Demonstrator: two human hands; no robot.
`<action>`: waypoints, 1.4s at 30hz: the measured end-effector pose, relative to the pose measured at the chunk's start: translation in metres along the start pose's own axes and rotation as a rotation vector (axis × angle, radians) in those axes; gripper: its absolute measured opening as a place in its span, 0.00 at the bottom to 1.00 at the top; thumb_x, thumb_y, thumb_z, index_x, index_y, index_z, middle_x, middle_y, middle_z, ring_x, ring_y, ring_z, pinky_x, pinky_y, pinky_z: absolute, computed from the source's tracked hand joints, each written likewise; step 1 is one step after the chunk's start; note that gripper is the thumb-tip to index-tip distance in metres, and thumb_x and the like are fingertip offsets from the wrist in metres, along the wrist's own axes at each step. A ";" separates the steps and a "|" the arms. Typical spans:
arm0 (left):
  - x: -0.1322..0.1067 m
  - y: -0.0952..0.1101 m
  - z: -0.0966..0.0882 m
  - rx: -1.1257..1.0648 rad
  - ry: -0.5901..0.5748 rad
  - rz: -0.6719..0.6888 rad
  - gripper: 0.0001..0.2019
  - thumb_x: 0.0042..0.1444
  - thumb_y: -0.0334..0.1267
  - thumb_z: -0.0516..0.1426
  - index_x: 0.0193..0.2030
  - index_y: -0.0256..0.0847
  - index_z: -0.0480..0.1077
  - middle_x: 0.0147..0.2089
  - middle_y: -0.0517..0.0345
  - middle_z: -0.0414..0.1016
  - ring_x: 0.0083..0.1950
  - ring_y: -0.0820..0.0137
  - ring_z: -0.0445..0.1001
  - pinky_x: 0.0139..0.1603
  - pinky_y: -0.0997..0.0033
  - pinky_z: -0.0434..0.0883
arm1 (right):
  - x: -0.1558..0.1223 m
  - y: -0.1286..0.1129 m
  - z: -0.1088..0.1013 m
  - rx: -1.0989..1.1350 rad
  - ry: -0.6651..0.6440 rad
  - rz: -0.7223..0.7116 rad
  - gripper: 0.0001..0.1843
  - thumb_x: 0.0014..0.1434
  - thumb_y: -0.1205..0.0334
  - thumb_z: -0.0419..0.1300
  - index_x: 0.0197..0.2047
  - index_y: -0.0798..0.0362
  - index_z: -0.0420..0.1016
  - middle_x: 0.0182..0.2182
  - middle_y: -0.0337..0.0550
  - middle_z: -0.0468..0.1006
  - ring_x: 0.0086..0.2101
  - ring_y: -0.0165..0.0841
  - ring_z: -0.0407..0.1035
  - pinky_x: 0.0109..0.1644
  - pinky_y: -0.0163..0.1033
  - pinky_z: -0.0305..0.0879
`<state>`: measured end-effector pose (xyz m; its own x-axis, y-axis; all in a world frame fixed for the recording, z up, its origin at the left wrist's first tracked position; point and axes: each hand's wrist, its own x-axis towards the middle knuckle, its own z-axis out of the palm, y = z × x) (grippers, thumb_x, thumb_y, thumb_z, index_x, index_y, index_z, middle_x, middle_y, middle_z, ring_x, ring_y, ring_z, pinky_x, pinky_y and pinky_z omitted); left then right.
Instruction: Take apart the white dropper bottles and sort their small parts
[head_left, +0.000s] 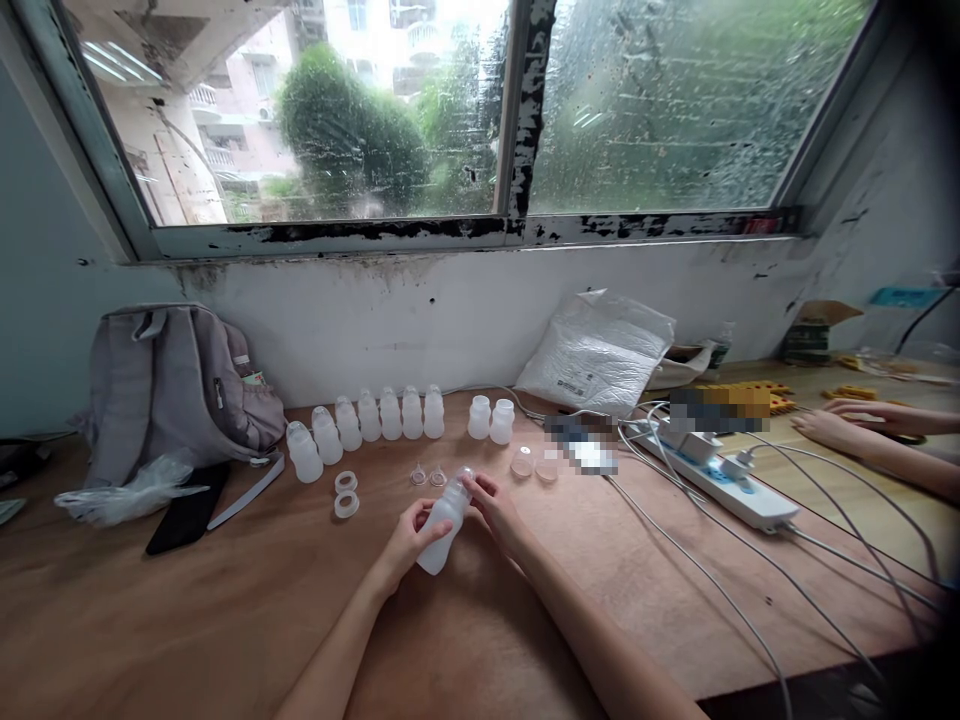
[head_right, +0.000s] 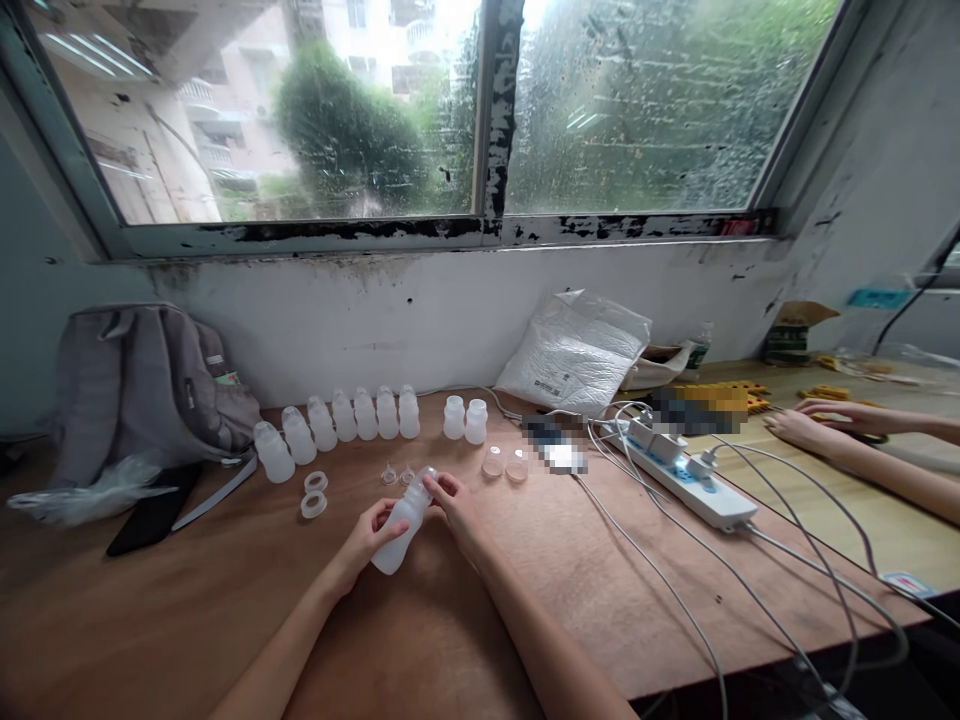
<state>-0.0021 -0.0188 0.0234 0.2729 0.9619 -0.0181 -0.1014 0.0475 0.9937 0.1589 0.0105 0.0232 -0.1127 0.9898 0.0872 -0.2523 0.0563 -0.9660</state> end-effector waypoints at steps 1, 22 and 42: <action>0.000 -0.001 0.000 0.013 0.006 0.006 0.18 0.42 0.43 0.60 0.40 0.38 0.68 0.35 0.52 0.74 0.35 0.67 0.70 0.32 0.74 0.64 | 0.000 0.002 0.000 0.001 0.004 0.003 0.13 0.49 0.51 0.58 0.29 0.54 0.67 0.26 0.38 0.68 0.31 0.31 0.63 0.35 0.35 0.61; 0.000 -0.010 0.002 0.513 0.146 0.290 0.16 0.49 0.46 0.54 0.43 0.40 0.65 0.39 0.54 0.72 0.38 0.67 0.71 0.39 0.71 0.67 | -0.003 -0.003 0.003 -0.110 0.037 -0.082 0.16 0.48 0.53 0.59 0.40 0.49 0.66 0.23 0.35 0.68 0.26 0.30 0.64 0.28 0.34 0.63; -0.008 0.013 -0.016 0.713 0.158 0.583 0.07 0.51 0.40 0.53 0.31 0.39 0.68 0.31 0.56 0.70 0.33 0.69 0.70 0.35 0.71 0.67 | -0.007 -0.004 0.006 0.350 -0.281 0.373 0.28 0.51 0.39 0.47 0.23 0.56 0.70 0.20 0.40 0.70 0.20 0.28 0.63 0.23 0.33 0.57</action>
<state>-0.0211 -0.0213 0.0347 0.2250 0.8095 0.5423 0.4439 -0.5806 0.6825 0.1554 0.0026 0.0282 -0.4933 0.8592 -0.1360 -0.4441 -0.3831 -0.8100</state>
